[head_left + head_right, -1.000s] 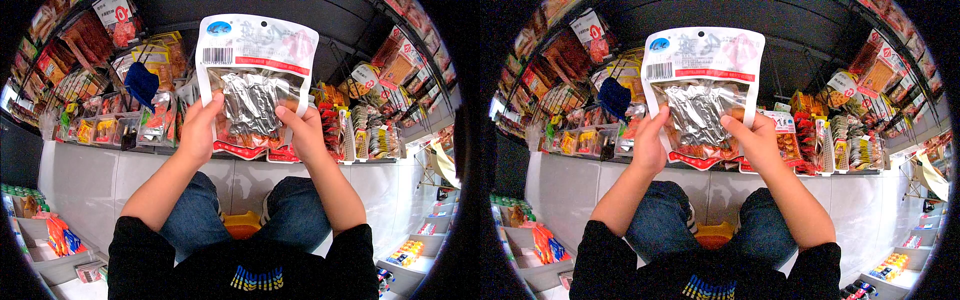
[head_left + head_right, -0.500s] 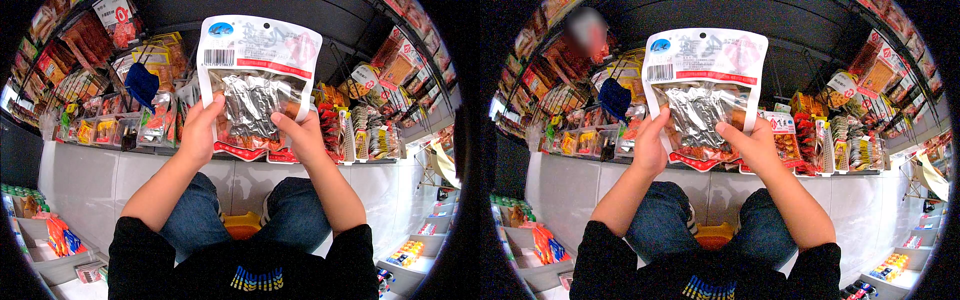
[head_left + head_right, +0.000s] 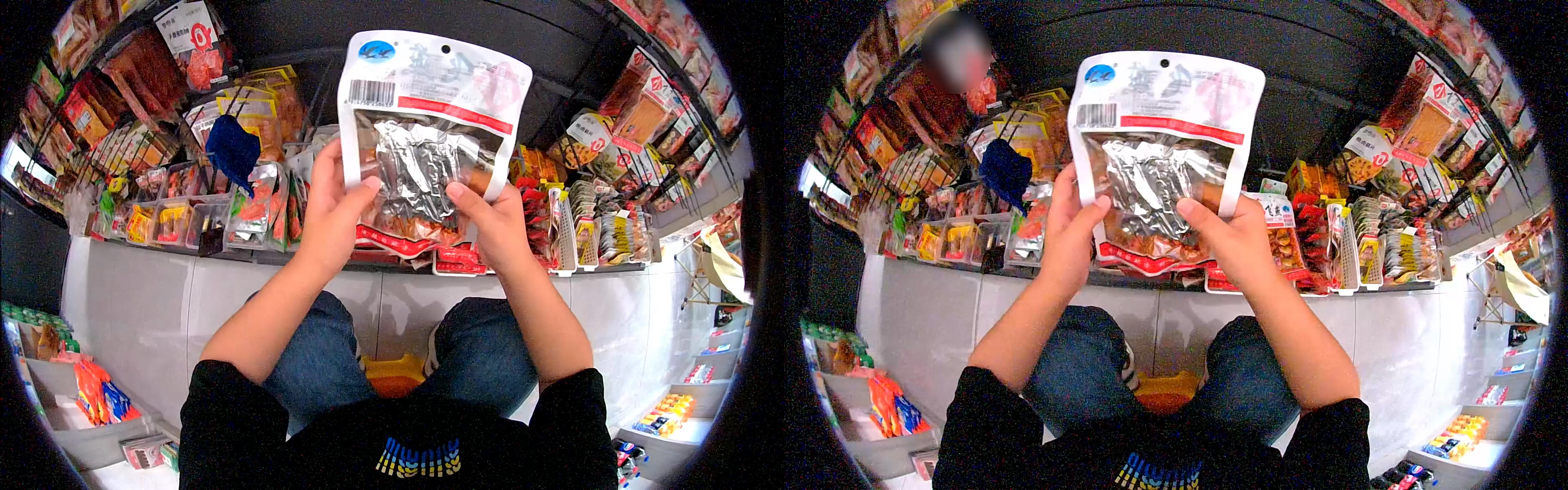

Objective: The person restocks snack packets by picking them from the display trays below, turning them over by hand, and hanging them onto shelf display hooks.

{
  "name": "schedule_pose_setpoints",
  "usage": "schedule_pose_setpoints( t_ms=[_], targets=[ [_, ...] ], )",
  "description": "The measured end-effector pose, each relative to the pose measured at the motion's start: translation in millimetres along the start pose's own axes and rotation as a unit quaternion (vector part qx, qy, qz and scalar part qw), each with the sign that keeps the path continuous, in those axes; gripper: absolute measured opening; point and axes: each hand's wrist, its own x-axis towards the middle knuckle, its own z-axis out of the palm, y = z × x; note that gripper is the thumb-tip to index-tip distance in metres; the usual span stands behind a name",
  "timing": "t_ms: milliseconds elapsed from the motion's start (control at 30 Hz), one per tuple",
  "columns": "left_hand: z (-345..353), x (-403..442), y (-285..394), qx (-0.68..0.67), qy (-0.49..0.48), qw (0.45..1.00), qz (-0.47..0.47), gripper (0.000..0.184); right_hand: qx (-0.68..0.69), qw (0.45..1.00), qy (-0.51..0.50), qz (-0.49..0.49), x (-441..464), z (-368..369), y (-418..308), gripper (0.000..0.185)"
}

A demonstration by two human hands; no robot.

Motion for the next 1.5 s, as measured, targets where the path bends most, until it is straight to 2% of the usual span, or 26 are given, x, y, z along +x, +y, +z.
schedule_pose_setpoints(
  t_ms=[33,100,167,233,300,367,500,567,633,700,767,833,867,900,967,1000,1133,1300,1367,1400,1433,1500],
  targets=[
    [1.8,0.5,-1.8,0.022,0.007,0.998,0.056,0.048,0.011,1.0,0.014,-0.011,0.8,-0.4,-1.2,0.022],
    [-4.9,0.4,-5.4,0.022,-0.021,0.998,0.063,0.054,0.032,0.998,0.042,-0.035,2.6,-0.3,-3.8,0.024],
    [-7.6,-0.1,-8.0,0.187,-0.019,0.972,0.138,0.054,0.03,0.997,0.047,-0.062,4.6,1.0,-5.2,0.024],
    [-6.2,-4.2,-6.9,0.186,-0.052,0.972,0.134,0.053,0.025,0.992,0.081,-0.092,5.8,2.4,-5.1,0.025],
    [-1.7,-8.1,-7.1,0.209,-0.091,0.967,0.111,0.054,0.017,0.994,0.08,-0.071,3.7,2.0,-5.5,0.026],
    [0.8,-10.3,-4.9,0.243,-0.101,0.957,0.12,0.054,-0.004,0.989,0.093,-0.114,2.2,7.0,-4.8,0.026],
    [10.6,-16.5,-0.4,0.272,-0.131,0.948,0.104,0.057,-0.021,0.989,0.089,-0.112,-6.0,16.7,-11.4,0.023],
    [16.1,-21.7,-1.2,0.27,-0.155,0.946,0.093,0.058,-0.117,0.98,0.079,-0.137,-7.8,20.2,-13.2,0.021],
    [22.0,-26.3,-4.0,0.226,-0.173,0.954,0.095,0.059,-0.117,0.976,0.08,-0.165,-5.8,22.3,-5.2,0.019],
    [20.4,-26.7,-6.3,0.224,-0.185,0.953,0.083,0.062,-0.174,0.964,0.045,-0.194,-6.7,24.7,-3.4,0.02],
    [21.5,-27.2,-9.7,0.147,-0.176,0.971,0.067,0.064,-0.185,0.963,0.028,-0.192,-6.8,25.9,-2.0,0.026],
    [20.8,-28.0,-15.5,0.11,-0.172,0.978,0.052,0.064,-0.256,0.924,-0.003,-0.285,-4.5,26.7,-1.2,0.035],
    [20.1,-28.0,-18.1,0.072,-0.167,0.983,0.037,0.065,-0.247,0.934,-0.019,-0.257,-4.3,25.4,0.9,0.044],
    [18.6,-27.9,-20.0,0.072,-0.167,0.983,0.037,0.065,-0.247,0.934,-0.02,-0.257,-4.5,25.7,0.9,0.044],
    [15.8,-27.0,-21.8,0.098,-0.174,0.979,0.032,0.065,-0.3,0.9,-0.017,-0.317,-4.1,26.8,-0.5,0.05],
    [21.6,-30.0,-5.3,0.04,-0.16,0.986,-0.011,0.064,-0.322,0.89,-0.05,-0.319,-5.4,28.0,-8.1,0.057],
    [17.5,-28.8,-5.1,0.036,-0.132,0.991,-0.015,0.06,-0.295,0.903,-0.088,-0.3,-7.5,29.8,-11.2,0.062],
    [11.5,-24.6,-10.7,0.036,-0.082,0.995,-0.052,0.054,-0.292,0.904,-0.129,-0.284,-8.2,26.4,-15.1,0.062],
    [10.6,-20.3,-8.5,-0.117,-0.079,0.987,-0.074,0.051,-0.304,0.894,-0.138,-0.297,-8.1,24.6,-15.0,0.059],
    [9.5,-19.2,-2.8,-0.17,-0.048,0.978,-0.115,0.047,-0.304,0.895,-0.137,-0.298,-7.9,23.4,-13.9,0.059],
    [15.3,-17.6,0.1,-0.189,-0.017,0.977,-0.099,0.046,-0.314,0.888,-0.139,-0.306,-6.9,22.0,-12.5,0.057],
    [11.0,-14.5,0.7,-0.217,-0.017,0.969,-0.114,0.045,-0.324,0.881,-0.141,-0.314,-6.8,21.5,-13.4,0.055]
  ],
)
